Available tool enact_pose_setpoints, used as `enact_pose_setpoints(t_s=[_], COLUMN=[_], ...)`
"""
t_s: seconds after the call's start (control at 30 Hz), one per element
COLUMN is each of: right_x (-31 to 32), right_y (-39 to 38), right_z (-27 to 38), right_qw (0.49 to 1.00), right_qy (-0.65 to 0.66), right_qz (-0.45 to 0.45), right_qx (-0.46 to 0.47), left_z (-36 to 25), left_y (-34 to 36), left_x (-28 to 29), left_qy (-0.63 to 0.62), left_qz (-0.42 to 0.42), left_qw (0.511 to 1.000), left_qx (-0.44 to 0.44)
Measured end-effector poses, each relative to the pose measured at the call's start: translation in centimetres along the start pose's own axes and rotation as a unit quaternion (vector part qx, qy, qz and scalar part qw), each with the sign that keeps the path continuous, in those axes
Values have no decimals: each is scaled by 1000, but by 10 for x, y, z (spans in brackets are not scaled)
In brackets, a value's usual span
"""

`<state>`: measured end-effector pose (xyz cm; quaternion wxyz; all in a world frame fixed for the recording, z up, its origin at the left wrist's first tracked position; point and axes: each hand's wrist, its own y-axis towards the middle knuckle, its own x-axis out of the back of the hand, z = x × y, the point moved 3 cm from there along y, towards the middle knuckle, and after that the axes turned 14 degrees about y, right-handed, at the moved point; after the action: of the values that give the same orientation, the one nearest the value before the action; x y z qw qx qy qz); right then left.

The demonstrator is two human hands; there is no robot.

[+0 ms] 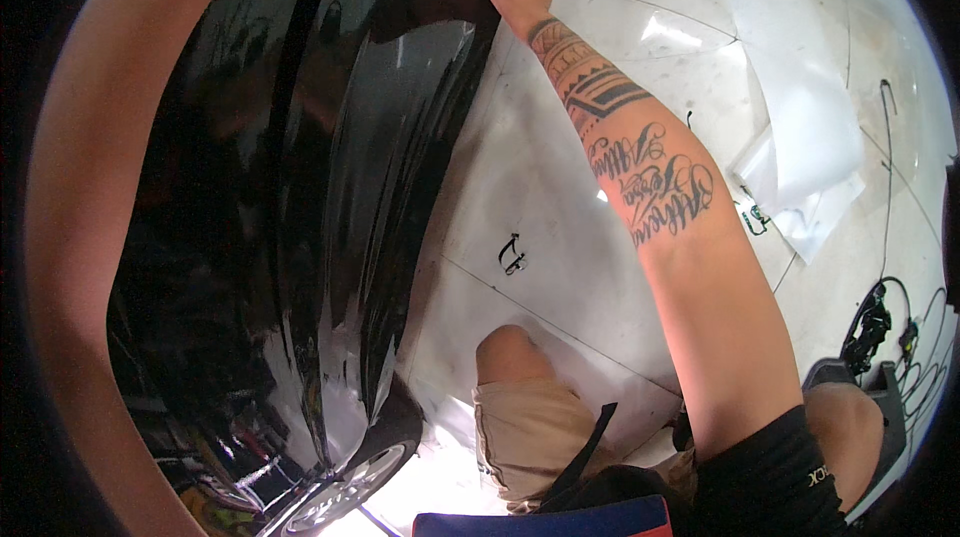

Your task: The person kneels beside a dark car and uses a red squeegee to apply a black vinyl wrap to the lower side skirt. They smooth the film along the edge, tuck it into seams, and repeatedly press the surface to remove air bubbles.

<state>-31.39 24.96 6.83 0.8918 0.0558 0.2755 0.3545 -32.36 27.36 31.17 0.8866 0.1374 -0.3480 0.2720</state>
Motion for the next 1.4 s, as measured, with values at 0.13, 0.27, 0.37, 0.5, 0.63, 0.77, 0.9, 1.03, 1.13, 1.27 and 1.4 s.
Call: enact_pose_setpoints(t_s=[0.13, 0.27, 0.37, 0.5, 0.63, 0.77, 0.9, 1.03, 1.13, 1.27, 1.4], right_x=[-9, -20, -22, -29, -25, -27, -36, -12, 40, 124, 190], right_y=[7, 5, 3, 6, 14, 16, 5, 14, 10, -9, -58], right_z=[-2, 8, 7, 3, 19, 28, 14, -21, -37, 155, 321], right_qw=[1000, 999, 992, 990, 994, 994, 988, 984, 955, 893, 866], right_qy=[-4, 1, 82, 92, 50, 48, 88, 70, 170, 395, 352], right_qz=[-8, -20, -27, -29, -53, -62, -21, -56, -118, -54, 304], right_qx=[-11, -44, -94, -106, -85, -80, -127, -152, -211, -209, -186], left_z=[-3, -1, -6, -1, -13, -15, 6, 6, 5, 5, -10], left_y=[5, 4, 0, 4, 10, 12, 10, 25, 23, -9, -2], left_x=[8, 14, 25, 21, 59, 71, 22, -6, -17, 15, 24], left_qy=[8, 19, 2, 14, 48, 61, 118, 141, 104, 38, 24], left_qz=[38, 34, 56, 42, 130, 209, 195, 241, 308, 333, 310], left_qw=[999, 999, 998, 999, 990, 973, 973, 960, 946, 942, 950], left_qx=[-2, -28, -23, -20, 20, 79, 39, 16, 5, 24, 7])
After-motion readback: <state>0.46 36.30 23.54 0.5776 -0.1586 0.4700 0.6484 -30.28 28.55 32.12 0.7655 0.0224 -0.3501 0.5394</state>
